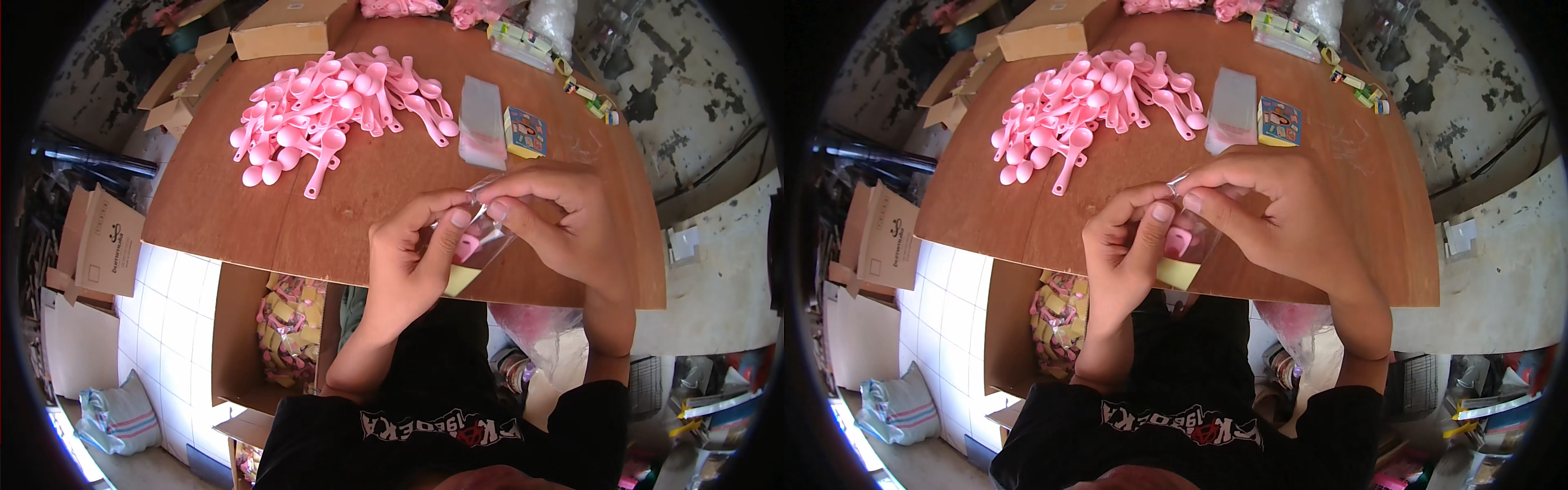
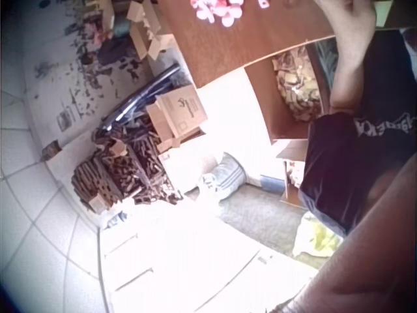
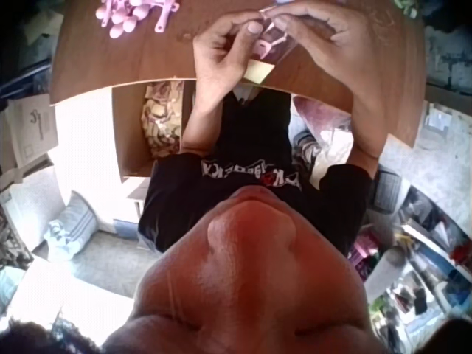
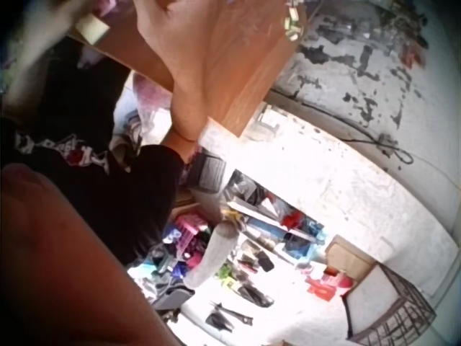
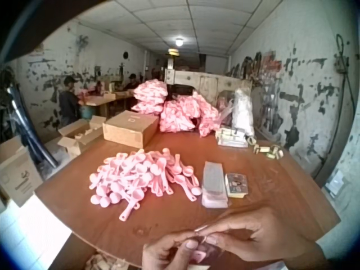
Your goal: The person repeatedly picks up pink plastic spoons, places each into a small clear plastic bag with a yellow label, and sets the sealed bag aside. The person also handles small printed cards and stacks of bags on the table while packaging.
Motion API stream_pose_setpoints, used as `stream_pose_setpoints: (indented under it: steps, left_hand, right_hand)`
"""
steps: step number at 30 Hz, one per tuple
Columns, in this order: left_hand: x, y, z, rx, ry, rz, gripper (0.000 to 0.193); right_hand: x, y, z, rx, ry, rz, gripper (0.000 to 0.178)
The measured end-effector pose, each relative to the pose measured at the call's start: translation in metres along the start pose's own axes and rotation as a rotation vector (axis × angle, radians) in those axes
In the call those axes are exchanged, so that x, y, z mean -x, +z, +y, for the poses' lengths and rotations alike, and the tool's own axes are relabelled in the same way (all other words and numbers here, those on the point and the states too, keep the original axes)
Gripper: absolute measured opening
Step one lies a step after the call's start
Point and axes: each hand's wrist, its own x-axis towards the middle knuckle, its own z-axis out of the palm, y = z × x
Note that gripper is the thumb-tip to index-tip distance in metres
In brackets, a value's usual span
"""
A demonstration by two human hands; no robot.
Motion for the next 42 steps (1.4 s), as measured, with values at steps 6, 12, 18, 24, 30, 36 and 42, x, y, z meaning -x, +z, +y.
stream_pose_setpoints:
  steps: [6,12,18,24,30,36,42]
  left_hand:
    - [0.002,-0.001,0.001,-0.009,-0.043,0.115,0.021]
    - [0.009,0.0,0.002,-0.26,-0.028,0.073,0.02]
    - [0.01,0.004,0.011,-0.576,0.145,-0.001,0.022]
    - [0.008,-0.006,0.007,-0.785,0.223,-0.147,0.018]
    - [0.009,-0.01,0.005,-0.72,0.218,-0.212,0.021]
    - [0.011,-0.006,0.008,-0.448,0.084,-0.089,0.022]
    - [0.014,-0.015,0.0,-0.182,0.175,0.15,0.029]
  right_hand:
    - [-0.001,0.006,0.007,0.013,-0.03,0.22,0.013]
    - [-0.003,0.009,0.007,0.375,-0.307,0.131,0.018]
    - [-0.004,0.015,0.013,0.58,-0.428,0.097,0.017]
    - [-0.004,0.014,0.017,0.744,-0.451,0.018,0.015]
    - [-0.005,0.011,0.03,0.388,-0.28,0.012,0.013]
    - [0.0,0.011,0.041,-0.238,0.032,0.141,0.006]
    - [-0.019,-0.115,0.128,-0.876,0.021,0.115,0.015]
